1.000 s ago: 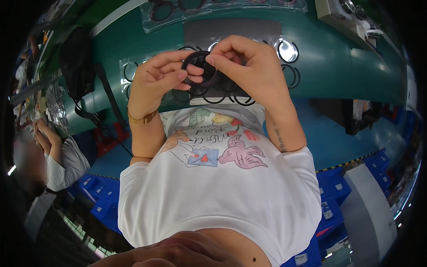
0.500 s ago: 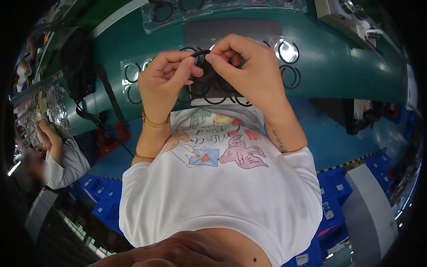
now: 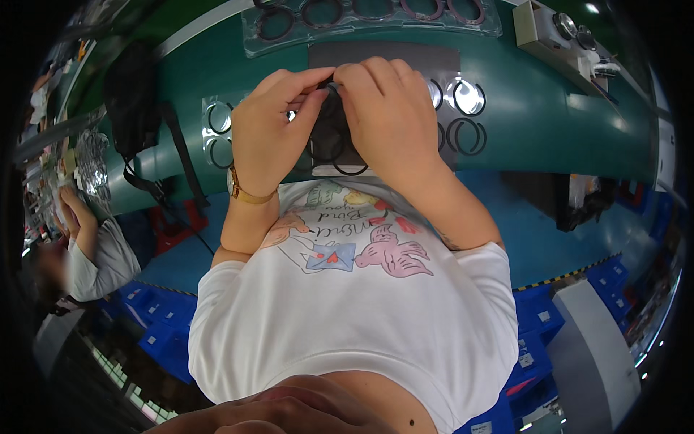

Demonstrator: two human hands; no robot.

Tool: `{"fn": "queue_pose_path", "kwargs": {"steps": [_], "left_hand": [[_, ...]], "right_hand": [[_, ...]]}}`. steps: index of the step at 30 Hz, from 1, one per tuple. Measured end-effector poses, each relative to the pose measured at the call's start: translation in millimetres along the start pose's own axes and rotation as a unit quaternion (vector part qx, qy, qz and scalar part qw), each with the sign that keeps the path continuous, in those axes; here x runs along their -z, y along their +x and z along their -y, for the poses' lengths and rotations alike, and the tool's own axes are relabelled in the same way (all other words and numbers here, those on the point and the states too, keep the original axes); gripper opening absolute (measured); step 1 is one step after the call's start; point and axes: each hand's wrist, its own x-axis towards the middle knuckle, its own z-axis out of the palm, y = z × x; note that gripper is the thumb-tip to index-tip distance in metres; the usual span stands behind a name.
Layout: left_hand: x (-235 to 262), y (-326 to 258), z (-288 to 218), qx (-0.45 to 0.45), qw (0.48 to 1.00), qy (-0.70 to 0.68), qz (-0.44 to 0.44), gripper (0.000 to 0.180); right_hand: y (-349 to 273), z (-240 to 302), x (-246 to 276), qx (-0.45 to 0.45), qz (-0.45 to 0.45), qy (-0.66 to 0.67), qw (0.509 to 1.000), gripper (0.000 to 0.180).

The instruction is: Inspecting and placing plastic or rubber rings on a template at a workbench.

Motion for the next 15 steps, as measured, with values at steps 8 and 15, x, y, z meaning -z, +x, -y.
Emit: {"fn": "queue_pose_path", "kwargs": {"steps": [8, 15], "left_hand": [[-11.3, 4.8, 14.3, 0.063, 0.975, -0.204, -0.062, 0.023], [-5.5, 5.3, 23.2, 0.169, 0.880, -0.443, 0.019, 0.018]], "right_hand": [[5.0, -9.1, 11.3, 0.016, -0.057, 0.061, 0.996, 0.021], [0.3, 1.2, 5.6, 0.086, -0.064, 0.147, 0.983, 0.017]]}}
